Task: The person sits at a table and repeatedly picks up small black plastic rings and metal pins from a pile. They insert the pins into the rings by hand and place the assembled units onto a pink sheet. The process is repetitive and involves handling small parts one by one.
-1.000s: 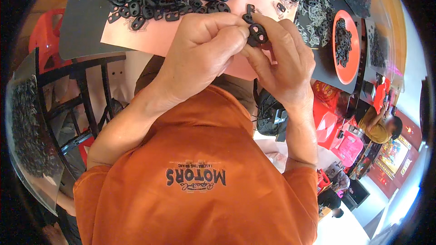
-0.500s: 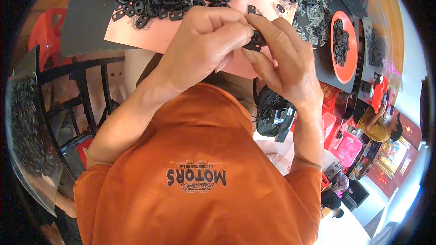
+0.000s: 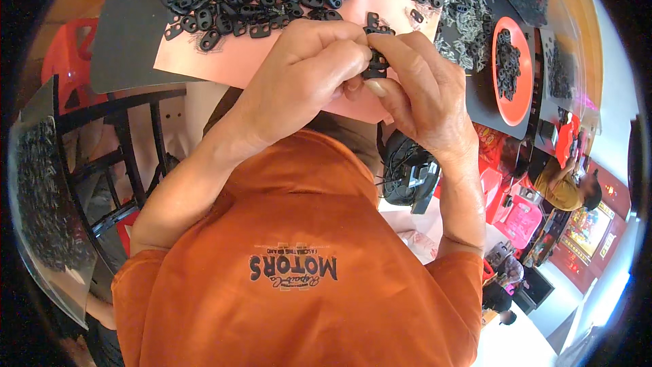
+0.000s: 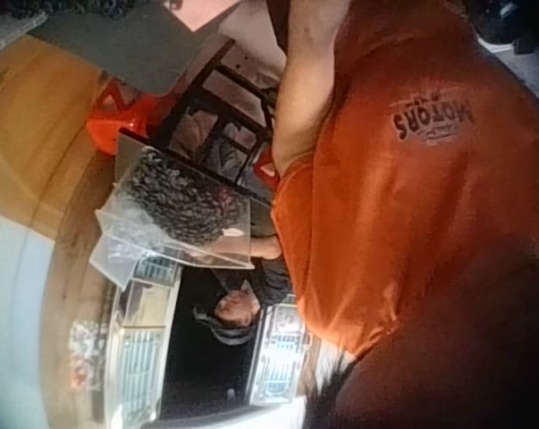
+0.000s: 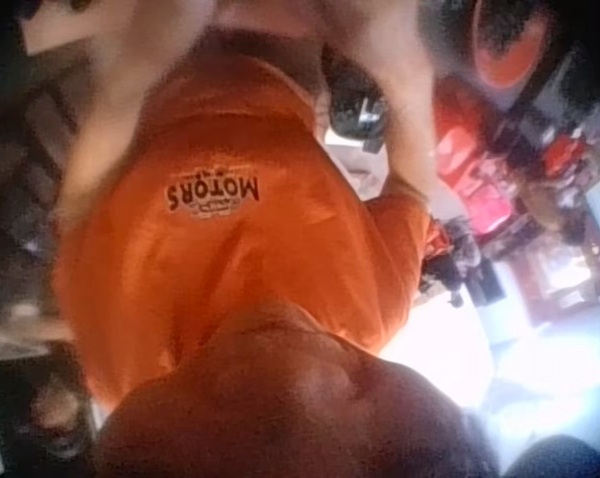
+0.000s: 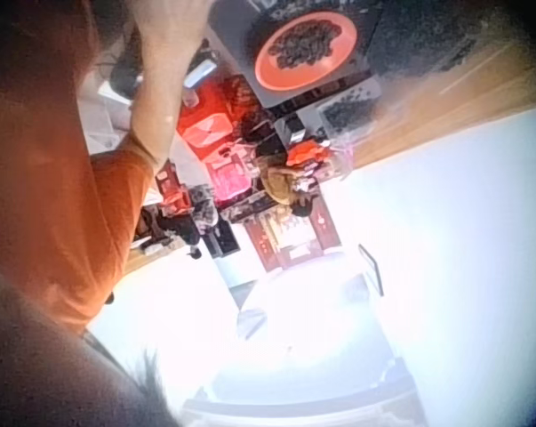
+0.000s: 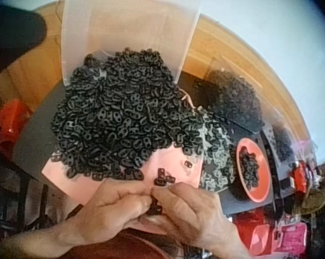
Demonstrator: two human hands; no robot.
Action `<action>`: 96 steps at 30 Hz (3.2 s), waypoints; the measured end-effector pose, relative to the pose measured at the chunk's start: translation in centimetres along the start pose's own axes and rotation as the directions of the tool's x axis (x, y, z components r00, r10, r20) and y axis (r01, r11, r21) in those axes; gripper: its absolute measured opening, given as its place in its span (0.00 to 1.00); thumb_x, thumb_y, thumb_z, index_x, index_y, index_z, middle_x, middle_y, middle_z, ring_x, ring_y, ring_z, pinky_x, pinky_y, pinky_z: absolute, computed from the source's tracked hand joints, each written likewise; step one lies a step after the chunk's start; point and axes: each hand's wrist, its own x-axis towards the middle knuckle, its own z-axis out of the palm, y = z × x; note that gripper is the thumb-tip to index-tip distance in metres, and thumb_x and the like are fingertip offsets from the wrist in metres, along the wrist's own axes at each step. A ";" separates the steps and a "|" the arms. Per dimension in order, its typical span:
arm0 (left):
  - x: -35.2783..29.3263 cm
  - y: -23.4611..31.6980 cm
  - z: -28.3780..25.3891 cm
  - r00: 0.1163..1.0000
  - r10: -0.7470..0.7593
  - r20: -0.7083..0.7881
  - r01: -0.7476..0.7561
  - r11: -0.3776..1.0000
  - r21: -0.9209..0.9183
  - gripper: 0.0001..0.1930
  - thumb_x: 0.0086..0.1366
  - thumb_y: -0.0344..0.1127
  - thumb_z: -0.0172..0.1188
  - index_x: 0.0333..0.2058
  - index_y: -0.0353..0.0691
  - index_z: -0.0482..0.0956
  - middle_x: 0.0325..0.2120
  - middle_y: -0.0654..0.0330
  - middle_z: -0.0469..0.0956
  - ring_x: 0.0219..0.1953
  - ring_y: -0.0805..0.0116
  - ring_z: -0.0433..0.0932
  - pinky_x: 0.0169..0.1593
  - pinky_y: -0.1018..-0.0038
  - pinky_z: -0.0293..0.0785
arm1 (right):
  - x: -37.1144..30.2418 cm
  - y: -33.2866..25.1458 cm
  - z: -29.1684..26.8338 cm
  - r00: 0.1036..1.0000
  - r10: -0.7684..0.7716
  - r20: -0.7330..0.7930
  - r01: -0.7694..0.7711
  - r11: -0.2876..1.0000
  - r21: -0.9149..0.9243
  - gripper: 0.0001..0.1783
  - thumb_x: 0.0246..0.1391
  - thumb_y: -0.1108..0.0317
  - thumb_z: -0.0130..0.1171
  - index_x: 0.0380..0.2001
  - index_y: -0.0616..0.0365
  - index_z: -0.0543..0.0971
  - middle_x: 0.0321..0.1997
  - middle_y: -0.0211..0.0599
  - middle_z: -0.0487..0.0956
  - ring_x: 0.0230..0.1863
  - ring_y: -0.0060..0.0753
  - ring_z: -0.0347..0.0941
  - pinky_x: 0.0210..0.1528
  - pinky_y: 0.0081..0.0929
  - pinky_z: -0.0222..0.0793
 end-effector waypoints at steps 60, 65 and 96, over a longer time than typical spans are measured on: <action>0.0 0.1 -0.1 0.991 -0.053 0.126 0.047 0.998 0.048 0.12 0.54 0.30 0.43 0.16 0.32 0.68 0.09 0.66 0.63 0.14 0.82 0.59 0.18 0.80 0.54 | -0.6 -0.4 -0.1 0.999 -0.048 0.007 0.047 0.995 0.091 0.17 0.41 0.57 0.62 0.26 0.57 0.69 0.21 0.35 0.66 0.20 0.39 0.68 0.20 0.30 0.66; 0.0 0.0 0.0 0.992 -0.057 0.111 0.048 0.996 0.081 0.12 0.54 0.31 0.42 0.17 0.31 0.70 0.09 0.66 0.63 0.13 0.81 0.59 0.18 0.80 0.55 | -1.1 -0.3 -0.1 0.998 -0.034 0.061 0.026 0.990 0.136 0.15 0.45 0.68 0.59 0.36 0.64 0.70 0.26 0.41 0.69 0.24 0.40 0.68 0.24 0.32 0.65; -0.3 -0.1 0.4 0.999 0.039 0.025 -0.042 0.985 0.166 0.09 0.62 0.34 0.50 0.25 0.37 0.70 0.17 0.73 0.63 0.21 0.87 0.58 0.23 0.85 0.54 | -0.5 -0.5 -0.3 0.774 0.555 0.306 -0.573 0.407 0.711 0.14 0.58 0.61 0.49 0.27 0.62 0.73 0.17 0.19 0.62 0.20 0.10 0.54 0.18 0.14 0.52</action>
